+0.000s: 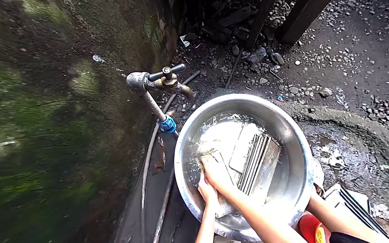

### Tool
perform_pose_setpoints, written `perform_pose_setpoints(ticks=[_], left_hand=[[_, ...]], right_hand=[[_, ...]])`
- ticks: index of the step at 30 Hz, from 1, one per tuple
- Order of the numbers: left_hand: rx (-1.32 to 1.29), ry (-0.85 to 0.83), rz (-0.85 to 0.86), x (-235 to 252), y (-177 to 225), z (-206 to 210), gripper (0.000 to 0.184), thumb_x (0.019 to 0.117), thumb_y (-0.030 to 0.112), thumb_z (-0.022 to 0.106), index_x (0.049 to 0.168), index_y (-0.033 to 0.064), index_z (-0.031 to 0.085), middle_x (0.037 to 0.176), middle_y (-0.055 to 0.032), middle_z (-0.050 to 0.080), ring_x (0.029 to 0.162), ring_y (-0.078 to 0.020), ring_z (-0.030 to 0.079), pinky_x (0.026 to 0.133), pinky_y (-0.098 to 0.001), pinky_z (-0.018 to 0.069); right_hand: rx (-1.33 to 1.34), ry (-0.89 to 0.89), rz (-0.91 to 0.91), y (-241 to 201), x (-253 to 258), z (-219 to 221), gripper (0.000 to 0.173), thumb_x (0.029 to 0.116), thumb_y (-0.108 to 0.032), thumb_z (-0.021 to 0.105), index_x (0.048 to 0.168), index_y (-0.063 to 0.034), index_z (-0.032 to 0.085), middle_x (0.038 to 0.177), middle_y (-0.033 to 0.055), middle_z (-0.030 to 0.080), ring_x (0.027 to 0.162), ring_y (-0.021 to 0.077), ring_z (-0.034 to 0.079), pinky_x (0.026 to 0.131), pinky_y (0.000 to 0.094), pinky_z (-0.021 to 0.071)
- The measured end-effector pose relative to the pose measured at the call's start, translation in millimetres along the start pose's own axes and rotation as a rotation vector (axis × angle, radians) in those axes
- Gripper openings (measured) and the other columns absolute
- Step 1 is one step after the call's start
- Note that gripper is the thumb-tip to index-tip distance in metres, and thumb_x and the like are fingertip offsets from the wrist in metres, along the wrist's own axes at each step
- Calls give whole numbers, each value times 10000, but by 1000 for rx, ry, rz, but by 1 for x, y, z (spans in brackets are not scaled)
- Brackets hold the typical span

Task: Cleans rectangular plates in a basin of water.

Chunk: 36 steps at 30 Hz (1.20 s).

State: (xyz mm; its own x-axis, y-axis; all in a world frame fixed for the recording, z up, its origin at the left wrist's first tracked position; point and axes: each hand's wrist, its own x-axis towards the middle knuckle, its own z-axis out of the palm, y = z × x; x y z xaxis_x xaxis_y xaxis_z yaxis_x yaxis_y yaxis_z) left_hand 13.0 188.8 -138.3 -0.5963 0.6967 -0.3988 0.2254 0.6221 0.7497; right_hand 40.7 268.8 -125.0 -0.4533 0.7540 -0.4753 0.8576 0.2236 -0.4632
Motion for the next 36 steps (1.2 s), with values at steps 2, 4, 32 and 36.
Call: perform_pose_setpoints(ticks=[2,4,32,36], left_hand=[[21,-52,-44,0,3,-1,404,1060,18,409,1444,-43,518,1340,-271,624,1256,-425,601,1100,-566,411],[40,-93,-52,5,6,-2,424,1064,10,395,1475,-12,495,1428,-230,577,1314,-410,562,1127,-563,377],[31,-87,-46,3,6,4,390,1050,0,432,1415,-13,567,1338,-238,639,1269,-389,600,1116,-541,399],[41,-69,7,3,11,1,386,1043,15,433,1393,-7,594,1310,-238,657,1234,-407,621,1082,-568,422]], right_hand=[[13,-59,-145,18,8,-1,441,1026,-4,407,1450,13,529,1521,182,518,1464,306,434,1230,439,293],[-103,-111,-156,31,10,-9,483,1045,14,345,1515,-6,454,1559,180,475,1490,315,396,1238,475,273],[-135,-147,-107,40,5,-11,504,1052,-32,352,1555,5,374,1609,193,395,1513,338,348,1256,504,213],[-234,43,110,56,-9,-10,509,1036,-14,373,1531,104,341,1513,296,474,1427,425,454,1217,525,287]])
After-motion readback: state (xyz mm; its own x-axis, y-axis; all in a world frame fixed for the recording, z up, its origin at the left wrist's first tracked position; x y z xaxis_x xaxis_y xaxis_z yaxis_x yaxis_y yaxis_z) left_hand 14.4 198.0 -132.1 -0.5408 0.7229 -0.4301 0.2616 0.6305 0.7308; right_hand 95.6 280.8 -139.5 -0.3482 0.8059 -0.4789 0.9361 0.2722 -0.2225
